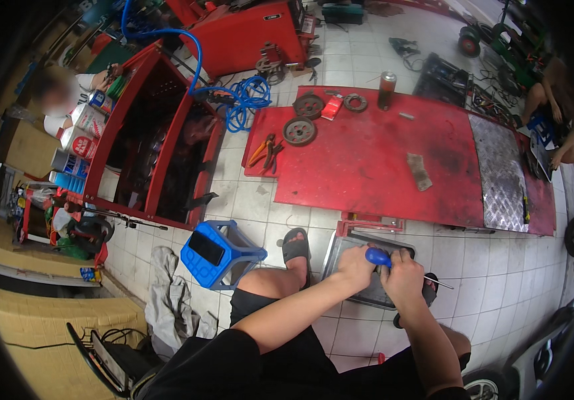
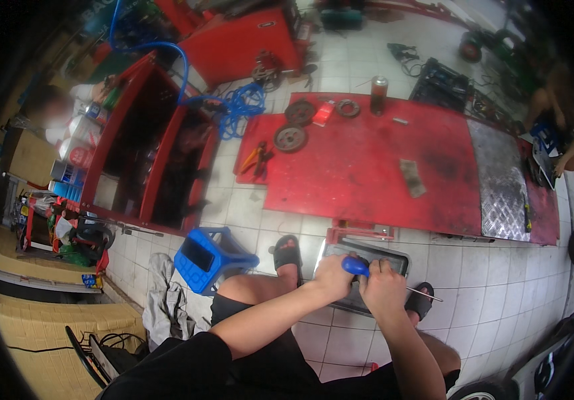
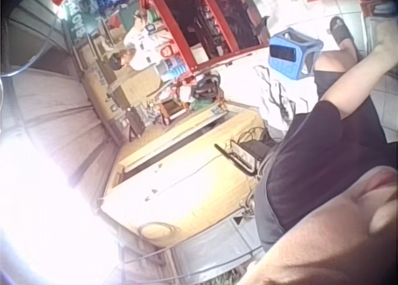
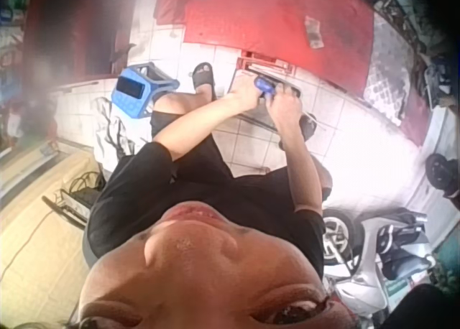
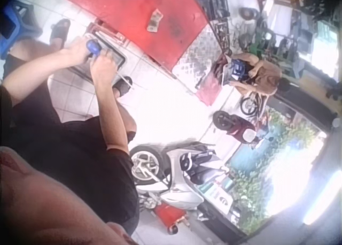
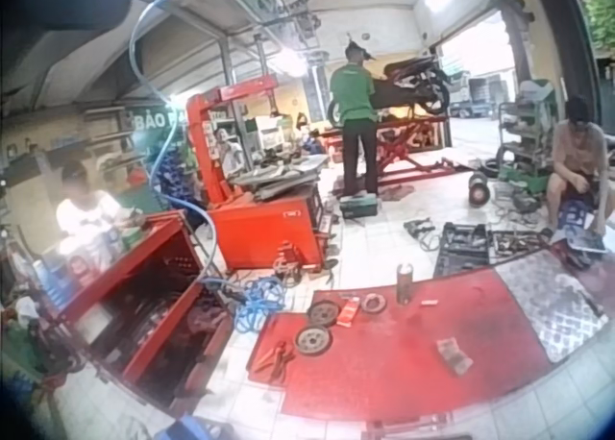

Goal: The person uses a screwdriver to pry and separate metal pieces from a cylindrical motorcycle component while holding it over a tray.

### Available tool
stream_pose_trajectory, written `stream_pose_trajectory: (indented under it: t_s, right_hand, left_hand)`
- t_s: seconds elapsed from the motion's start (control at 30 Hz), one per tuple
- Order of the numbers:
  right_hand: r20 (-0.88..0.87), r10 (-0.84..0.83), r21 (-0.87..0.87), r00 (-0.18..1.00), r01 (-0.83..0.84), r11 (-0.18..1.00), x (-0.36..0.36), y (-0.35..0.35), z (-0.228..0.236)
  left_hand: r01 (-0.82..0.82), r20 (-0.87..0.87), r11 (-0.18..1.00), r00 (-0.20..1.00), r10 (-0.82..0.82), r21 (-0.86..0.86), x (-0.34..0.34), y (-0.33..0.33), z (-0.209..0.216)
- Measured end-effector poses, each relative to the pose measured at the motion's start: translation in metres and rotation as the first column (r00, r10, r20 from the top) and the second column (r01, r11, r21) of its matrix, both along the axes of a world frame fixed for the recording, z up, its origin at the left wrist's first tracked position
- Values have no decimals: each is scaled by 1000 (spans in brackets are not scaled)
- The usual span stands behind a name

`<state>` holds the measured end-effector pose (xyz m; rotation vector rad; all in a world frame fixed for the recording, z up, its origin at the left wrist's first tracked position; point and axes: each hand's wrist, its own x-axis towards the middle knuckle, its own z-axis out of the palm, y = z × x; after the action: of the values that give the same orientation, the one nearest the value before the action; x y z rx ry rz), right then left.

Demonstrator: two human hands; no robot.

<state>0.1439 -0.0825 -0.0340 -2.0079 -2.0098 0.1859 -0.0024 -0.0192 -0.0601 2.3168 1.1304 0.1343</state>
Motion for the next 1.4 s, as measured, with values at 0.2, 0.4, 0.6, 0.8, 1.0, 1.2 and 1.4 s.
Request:
stream_pose_trajectory:
  t_s: [0.2,0.4,0.6,0.8,1.0,1.2,1.4]
  right_hand:
    - [-60,20,-39,998,-23,999,4,3,4]
    - [-101,-82,-85,991,73,994,6,5,12]
    - [-412,43,145,910,19,989,5,8,27]
    - [-383,19,73,924,10,997,11,4,16]
    - [-249,21,15,968,-18,1000,7,0,14]
    - [-228,-3,-48,974,-9,999,3,1,21]
    - [-359,-39,-63,932,17,998,5,0,21]
  left_hand:
    - [8,-48,999,999,-10,-42,1,1,11]
    - [7,-158,998,987,-17,-64,6,2,15]
    - [-25,-165,996,986,10,-86,2,7,19]
    - [-8,-160,998,987,-2,-64,2,7,22]
    - [-31,-185,999,982,24,-37,2,6,13]
    - [9,-225,996,974,-28,-86,2,7,24]
    - [26,-252,997,967,-42,-68,6,10,25]
